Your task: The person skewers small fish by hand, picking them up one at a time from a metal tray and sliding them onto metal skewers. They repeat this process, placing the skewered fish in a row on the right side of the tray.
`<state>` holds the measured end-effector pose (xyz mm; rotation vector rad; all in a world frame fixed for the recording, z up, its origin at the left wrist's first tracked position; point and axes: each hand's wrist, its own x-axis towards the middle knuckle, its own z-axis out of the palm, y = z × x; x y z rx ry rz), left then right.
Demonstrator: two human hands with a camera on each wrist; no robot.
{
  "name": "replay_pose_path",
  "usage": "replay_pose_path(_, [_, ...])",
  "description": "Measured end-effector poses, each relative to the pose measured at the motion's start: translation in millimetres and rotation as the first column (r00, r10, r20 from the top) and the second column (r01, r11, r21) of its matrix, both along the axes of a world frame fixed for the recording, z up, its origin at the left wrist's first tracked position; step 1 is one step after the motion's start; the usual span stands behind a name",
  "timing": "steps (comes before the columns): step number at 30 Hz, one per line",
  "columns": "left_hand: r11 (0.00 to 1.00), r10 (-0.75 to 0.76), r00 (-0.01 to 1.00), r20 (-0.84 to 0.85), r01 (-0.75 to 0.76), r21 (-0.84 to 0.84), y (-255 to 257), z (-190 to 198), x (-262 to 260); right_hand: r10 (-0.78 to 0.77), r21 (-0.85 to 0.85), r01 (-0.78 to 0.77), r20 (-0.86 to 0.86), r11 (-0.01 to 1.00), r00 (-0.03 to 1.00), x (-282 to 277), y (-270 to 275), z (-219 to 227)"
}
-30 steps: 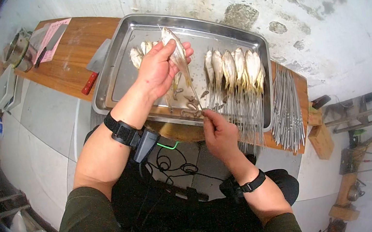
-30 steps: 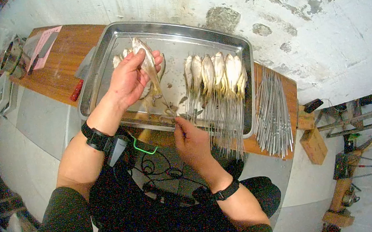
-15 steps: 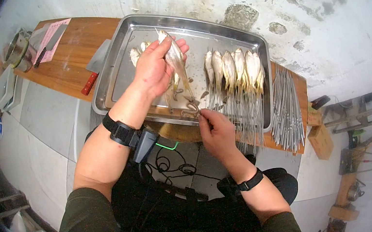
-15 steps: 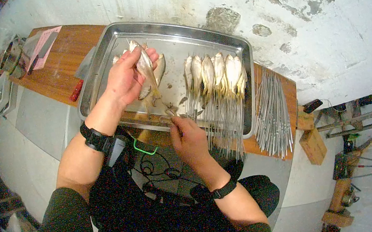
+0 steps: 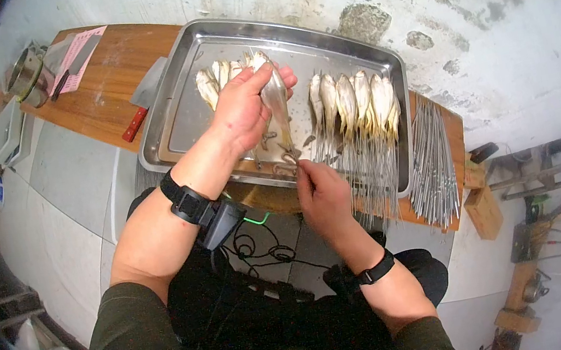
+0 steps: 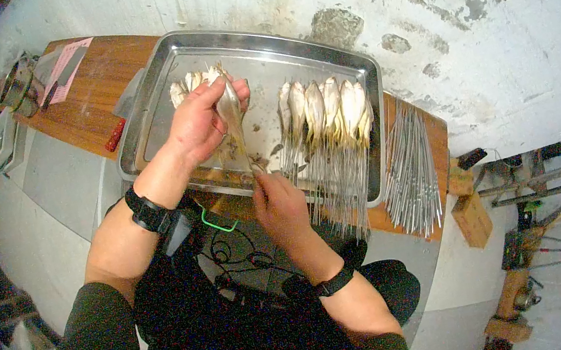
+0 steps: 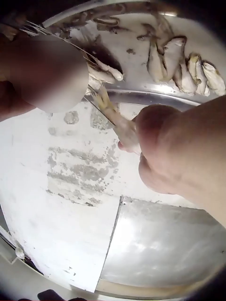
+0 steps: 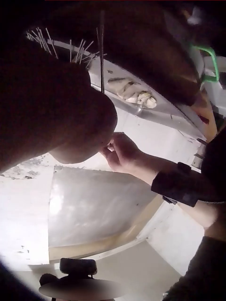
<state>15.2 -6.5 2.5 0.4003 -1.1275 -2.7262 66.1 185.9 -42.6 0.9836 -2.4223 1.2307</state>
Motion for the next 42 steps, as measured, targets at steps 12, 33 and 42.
replay_pose_path(12, [1.0,0.002,1.0,0.02,-0.003,0.02,0,-3,-3,-0.004,-0.037,0.008,0.093,0.999,0.996,-1,2,3])
replay_pose_path(33, [0.999,0.004,0.999,0.031,-0.005,0.036,-9,-5,-6,-0.087,0.025,0.084,0.155,0.996,0.984,5,6,-8])
replay_pose_path(42, [0.991,-0.054,0.974,0.221,0.079,-0.107,-18,-15,-5,-0.263,0.001,0.288,0.418,0.957,0.87,6,28,-2])
